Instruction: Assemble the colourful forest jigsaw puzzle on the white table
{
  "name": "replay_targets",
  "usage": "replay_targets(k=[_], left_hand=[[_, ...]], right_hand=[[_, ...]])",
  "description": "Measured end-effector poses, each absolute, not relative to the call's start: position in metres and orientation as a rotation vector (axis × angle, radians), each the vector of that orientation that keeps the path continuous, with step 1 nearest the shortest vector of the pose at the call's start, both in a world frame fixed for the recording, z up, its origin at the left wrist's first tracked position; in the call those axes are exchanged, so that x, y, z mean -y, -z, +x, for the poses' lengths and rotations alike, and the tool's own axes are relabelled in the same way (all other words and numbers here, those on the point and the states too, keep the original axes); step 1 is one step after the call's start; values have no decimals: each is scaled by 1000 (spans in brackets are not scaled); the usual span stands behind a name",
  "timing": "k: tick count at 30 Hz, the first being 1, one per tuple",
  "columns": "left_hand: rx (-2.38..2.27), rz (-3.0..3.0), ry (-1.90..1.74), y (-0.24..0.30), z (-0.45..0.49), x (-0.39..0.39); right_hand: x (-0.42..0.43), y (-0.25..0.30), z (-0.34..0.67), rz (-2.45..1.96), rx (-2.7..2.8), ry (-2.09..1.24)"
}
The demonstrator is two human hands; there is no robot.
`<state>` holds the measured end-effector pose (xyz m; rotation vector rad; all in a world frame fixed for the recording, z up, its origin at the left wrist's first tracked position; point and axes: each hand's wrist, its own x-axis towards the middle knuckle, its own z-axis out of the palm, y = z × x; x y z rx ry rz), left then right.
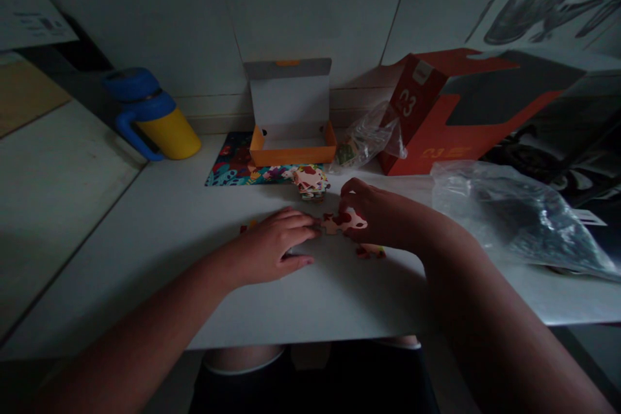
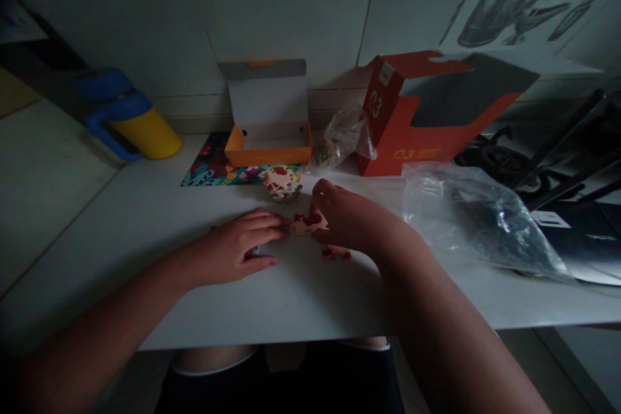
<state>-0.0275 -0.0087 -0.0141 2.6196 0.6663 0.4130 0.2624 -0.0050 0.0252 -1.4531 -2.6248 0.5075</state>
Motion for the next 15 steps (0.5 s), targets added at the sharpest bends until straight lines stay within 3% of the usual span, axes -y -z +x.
replay_targets(k=[7,15], left_hand=[[-661,2603,-430,9,-26,10],[-698,2632,-531,8,-32,3]], right_hand=[[2,-28,262,-1547,2553,-637],[0,-22,271,-1550,2570,-535]])
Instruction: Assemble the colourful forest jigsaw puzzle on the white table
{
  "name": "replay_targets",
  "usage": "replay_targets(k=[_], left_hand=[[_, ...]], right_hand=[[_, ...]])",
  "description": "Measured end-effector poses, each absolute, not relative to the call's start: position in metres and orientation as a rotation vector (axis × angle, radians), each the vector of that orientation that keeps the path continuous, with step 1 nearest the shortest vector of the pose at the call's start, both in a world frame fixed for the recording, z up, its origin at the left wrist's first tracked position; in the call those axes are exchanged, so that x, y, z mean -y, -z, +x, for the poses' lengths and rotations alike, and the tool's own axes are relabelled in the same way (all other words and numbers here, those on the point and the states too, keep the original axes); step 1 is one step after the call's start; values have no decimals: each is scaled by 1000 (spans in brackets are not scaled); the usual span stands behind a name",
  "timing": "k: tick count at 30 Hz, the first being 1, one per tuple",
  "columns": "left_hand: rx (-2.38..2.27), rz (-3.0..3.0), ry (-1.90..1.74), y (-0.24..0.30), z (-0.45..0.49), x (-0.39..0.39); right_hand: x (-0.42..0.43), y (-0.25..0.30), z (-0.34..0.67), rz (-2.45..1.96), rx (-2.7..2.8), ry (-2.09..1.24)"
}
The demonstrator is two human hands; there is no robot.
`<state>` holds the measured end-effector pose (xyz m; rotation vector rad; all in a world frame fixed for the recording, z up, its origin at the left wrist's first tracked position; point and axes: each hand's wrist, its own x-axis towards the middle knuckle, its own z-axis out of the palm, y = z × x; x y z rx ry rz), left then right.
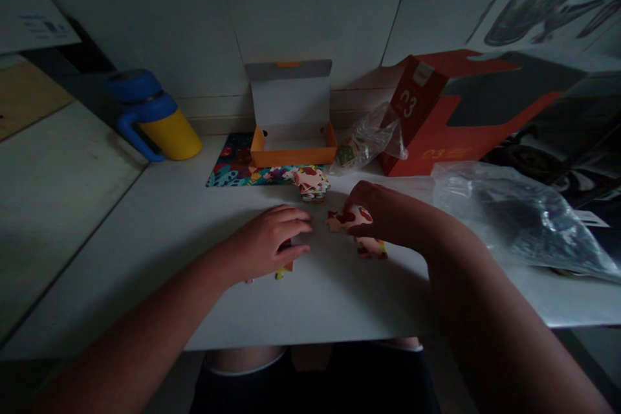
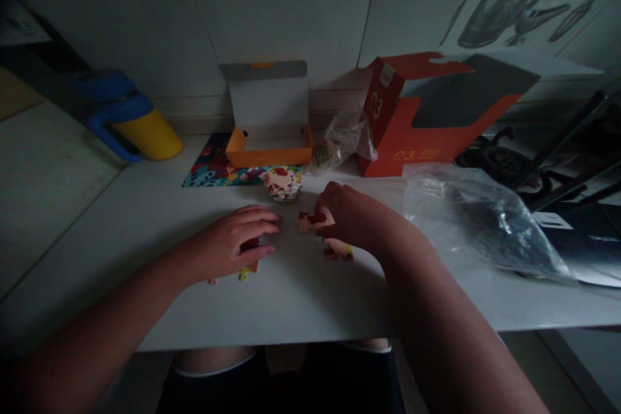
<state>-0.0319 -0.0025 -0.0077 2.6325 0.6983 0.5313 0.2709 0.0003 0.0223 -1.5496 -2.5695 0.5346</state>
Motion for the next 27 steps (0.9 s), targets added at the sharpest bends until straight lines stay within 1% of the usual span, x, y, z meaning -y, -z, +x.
replay_targets(k=[4,8,11,16,27], left_hand=[[-785,2637,-639,5,-36,-2],[-900,2622,-771,2,-37,-5],[-1036,2559,-863,2,-37,-8],[-1195,2449,-966,4,-38,-10],[-1032,2489,-852,6,-37,-8]], right_hand=[[-2,-21,273,-1495,2505,-436],[-4,-20,256,-1340,2270,-237],[-7,-15,236,-1257,2140,-155],[-17,-4,216,-1242,2062,-173],[-24,2,217,-1252,2022,-218]])
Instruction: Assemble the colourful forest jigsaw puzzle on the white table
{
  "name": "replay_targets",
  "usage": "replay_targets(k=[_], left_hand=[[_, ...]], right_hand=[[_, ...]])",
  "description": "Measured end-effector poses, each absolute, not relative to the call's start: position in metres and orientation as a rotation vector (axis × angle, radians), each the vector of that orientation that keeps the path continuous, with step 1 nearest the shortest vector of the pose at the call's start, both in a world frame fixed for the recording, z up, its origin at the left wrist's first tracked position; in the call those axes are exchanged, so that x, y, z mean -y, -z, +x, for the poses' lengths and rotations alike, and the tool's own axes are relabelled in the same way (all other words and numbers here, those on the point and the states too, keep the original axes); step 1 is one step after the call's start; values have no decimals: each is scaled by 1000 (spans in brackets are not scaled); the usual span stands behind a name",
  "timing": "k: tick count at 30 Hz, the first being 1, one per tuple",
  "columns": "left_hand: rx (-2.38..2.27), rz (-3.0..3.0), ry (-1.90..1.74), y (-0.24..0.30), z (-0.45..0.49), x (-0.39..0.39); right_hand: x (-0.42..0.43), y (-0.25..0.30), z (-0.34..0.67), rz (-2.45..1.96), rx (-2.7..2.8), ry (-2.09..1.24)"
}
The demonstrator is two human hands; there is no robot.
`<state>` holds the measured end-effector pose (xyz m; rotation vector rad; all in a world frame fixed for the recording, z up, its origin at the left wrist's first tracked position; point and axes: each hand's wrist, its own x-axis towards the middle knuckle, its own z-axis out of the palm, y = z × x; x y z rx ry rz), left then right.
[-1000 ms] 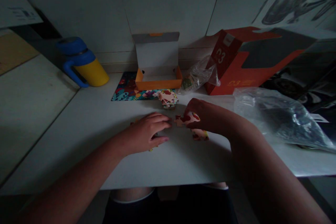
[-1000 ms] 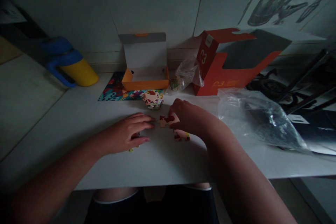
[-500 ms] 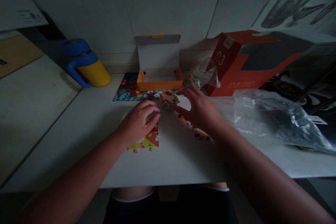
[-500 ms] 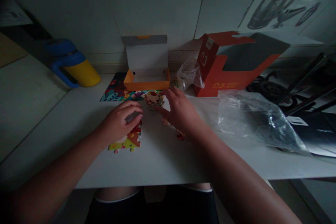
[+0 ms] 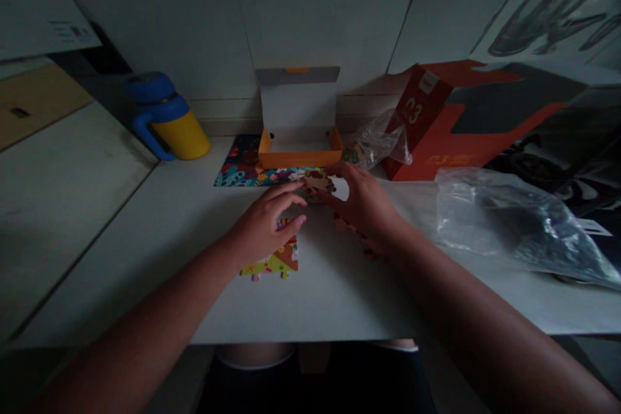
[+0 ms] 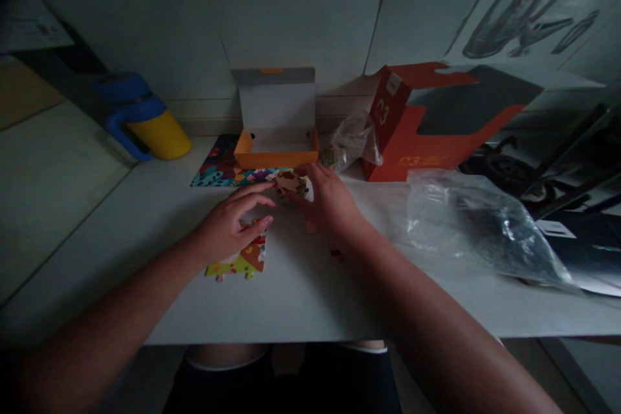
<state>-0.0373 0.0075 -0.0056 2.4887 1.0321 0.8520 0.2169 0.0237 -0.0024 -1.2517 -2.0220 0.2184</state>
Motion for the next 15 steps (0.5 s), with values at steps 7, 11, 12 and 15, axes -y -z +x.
replay_targets(k=[7,11,12,15], left_hand=[[-1001,2516,-820,1,-37,-5],[-987,2532,-812,1,-37,-5],[-975,2536,-814,0,-37,-5],[-952,2532,-890,-4,-37,-3]], right_hand=[[-22,1,219,-1256,1989,-228],[-19,-3,219,-1249,1985,-231],[-19,-4,220,-1245,1981,-227],[-15,-8,220,-1246,1941,-201]])
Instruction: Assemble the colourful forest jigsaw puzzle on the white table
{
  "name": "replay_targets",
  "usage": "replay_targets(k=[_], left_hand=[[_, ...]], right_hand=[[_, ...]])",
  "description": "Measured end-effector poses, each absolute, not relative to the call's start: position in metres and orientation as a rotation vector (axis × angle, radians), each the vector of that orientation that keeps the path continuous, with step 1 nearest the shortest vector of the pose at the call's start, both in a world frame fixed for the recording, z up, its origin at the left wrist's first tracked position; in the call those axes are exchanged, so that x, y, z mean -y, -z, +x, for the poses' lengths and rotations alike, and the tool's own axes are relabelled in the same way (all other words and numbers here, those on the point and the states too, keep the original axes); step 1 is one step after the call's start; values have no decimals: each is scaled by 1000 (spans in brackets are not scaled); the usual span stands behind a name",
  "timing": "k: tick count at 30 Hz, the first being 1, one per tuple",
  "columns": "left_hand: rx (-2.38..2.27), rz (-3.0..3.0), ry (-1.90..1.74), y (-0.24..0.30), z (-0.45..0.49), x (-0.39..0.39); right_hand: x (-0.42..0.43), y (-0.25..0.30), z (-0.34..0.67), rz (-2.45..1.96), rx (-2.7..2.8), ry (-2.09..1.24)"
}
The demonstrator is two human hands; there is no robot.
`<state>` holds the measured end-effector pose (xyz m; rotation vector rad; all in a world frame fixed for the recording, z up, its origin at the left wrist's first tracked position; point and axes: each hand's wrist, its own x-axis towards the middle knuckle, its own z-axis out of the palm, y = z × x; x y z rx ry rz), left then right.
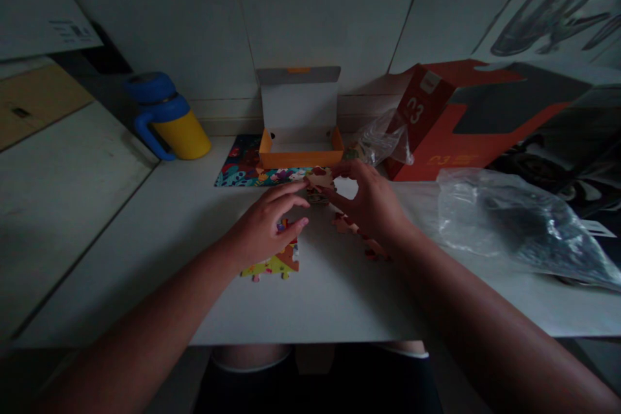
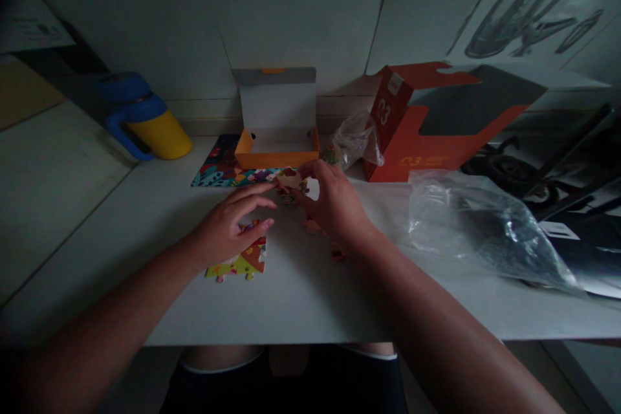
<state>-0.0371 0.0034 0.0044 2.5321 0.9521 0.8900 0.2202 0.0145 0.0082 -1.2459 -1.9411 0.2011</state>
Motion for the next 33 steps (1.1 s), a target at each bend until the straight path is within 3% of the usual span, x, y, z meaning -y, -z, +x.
replay_targets(k=[5,10,14,21,33], left_hand=[[-1116,2274,-1013,-9,-35,0],[-990,1797,-1014,-2,-31,-2],[-1026,1869,-952,-2,-34,1],[-938,2079,-592,-8,-30,15],[-948,2115,-654,1,-29,11]], right_hand=[[1,-17,214,-1182,1907,-175],[15,-24,207,-965,2078,-248],[15,-29,212,-1019,2006,-307],[11,-36,223,-1028,2149,-1009],[12,-44,249,-1410,2236,-1281]])
